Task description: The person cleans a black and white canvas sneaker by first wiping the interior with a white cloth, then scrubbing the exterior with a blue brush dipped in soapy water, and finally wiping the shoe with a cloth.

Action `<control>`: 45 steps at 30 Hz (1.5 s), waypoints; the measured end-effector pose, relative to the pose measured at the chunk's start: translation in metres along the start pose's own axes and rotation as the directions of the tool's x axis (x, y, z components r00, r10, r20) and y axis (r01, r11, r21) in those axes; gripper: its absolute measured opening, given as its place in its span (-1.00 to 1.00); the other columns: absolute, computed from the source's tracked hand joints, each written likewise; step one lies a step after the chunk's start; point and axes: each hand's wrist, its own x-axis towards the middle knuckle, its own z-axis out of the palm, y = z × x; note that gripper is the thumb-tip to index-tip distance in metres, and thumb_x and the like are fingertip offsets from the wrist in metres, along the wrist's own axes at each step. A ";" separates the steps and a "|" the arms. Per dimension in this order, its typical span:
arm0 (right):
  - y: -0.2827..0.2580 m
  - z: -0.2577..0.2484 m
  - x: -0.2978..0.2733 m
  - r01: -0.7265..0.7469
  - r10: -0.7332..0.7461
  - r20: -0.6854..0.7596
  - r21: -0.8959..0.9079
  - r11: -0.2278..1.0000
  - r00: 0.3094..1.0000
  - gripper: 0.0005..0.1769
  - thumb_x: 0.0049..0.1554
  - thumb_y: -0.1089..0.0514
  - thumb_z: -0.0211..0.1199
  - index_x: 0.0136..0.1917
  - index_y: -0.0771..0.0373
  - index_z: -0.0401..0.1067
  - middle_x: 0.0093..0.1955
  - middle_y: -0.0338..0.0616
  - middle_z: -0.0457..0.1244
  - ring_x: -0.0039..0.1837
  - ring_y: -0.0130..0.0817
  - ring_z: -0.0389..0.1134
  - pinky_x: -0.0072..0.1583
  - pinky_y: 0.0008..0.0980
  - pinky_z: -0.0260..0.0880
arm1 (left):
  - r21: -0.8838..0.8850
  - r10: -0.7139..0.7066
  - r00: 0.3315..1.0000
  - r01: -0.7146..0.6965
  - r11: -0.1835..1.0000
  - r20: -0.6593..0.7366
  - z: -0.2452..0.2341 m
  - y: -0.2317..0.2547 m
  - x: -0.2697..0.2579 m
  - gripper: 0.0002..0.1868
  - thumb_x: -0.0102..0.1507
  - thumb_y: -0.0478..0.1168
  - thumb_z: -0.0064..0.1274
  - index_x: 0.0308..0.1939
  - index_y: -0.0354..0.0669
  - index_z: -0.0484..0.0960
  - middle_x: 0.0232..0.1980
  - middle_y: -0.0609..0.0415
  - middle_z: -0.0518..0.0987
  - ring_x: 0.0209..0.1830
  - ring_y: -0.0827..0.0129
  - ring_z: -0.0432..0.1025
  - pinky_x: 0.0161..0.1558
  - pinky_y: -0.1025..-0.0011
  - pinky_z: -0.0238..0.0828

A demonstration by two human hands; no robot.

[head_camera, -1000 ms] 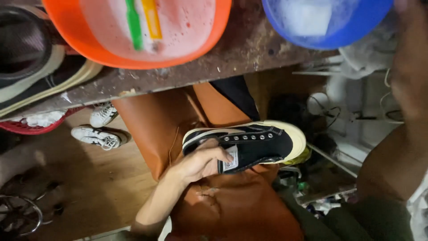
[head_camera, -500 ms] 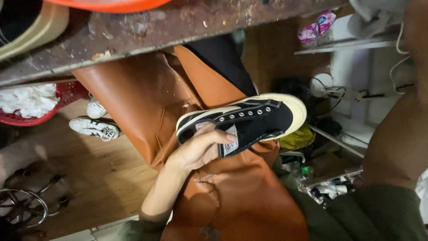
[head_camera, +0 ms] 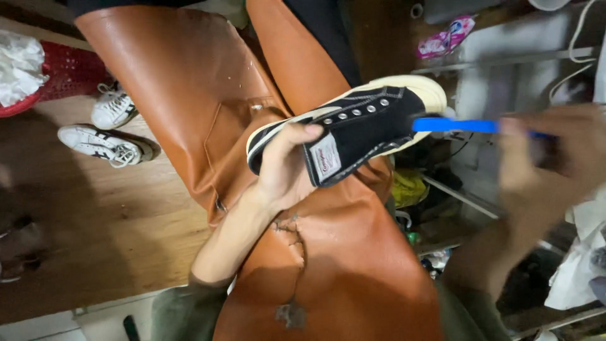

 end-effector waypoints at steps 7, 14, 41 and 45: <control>-0.018 0.033 -0.004 0.332 -0.331 0.046 -0.228 0.915 0.943 -0.64 0.23 0.43 0.50 -0.25 0.43 0.33 -0.22 0.06 0.17 -0.14 -0.07 0.17 -0.07 -0.16 0.07 | 0.082 -0.038 0.999 0.039 0.996 -0.005 -0.015 -0.019 -0.009 -0.52 0.15 -0.33 -0.06 0.13 -0.54 0.41 0.00 -0.28 0.57 -0.10 0.07 0.53 -0.03 0.28 0.51; 0.011 0.057 0.040 0.567 -0.666 -0.152 -0.409 0.715 0.730 -0.67 0.22 0.34 0.27 -0.32 0.38 0.22 -0.33 -0.01 0.12 -0.25 -0.08 0.10 -0.04 -0.14 0.12 | -0.005 -0.047 0.995 0.047 0.999 0.090 -0.016 -0.009 -0.001 -0.53 0.11 -0.40 -0.10 0.10 -0.55 0.44 -0.03 -0.28 0.59 -0.09 0.02 0.52 0.06 0.20 0.47; 0.019 0.063 0.036 0.584 -0.520 0.270 -0.446 0.678 0.810 -0.69 0.15 0.08 0.29 -0.40 0.15 0.42 -0.37 -0.29 0.22 -0.21 -0.23 0.18 0.08 -0.12 -0.03 | 0.105 -0.022 0.999 0.019 0.994 0.028 -0.005 -0.008 0.006 -0.53 0.10 -0.36 -0.11 0.08 -0.55 0.44 -0.01 -0.31 0.57 -0.05 -0.03 0.50 0.10 0.20 0.44; 0.015 0.059 0.046 0.390 -0.418 -0.076 -0.242 0.889 0.905 -0.66 0.05 0.39 0.37 -0.12 0.33 0.17 -0.21 -0.04 0.15 -0.06 0.00 0.21 0.39 0.53 -0.15 | 0.087 0.007 1.000 -0.006 0.996 -0.017 -0.007 -0.007 0.006 -0.57 0.10 -0.36 -0.09 0.03 -0.53 0.48 -0.07 -0.26 0.60 -0.11 0.03 0.53 0.07 0.24 0.46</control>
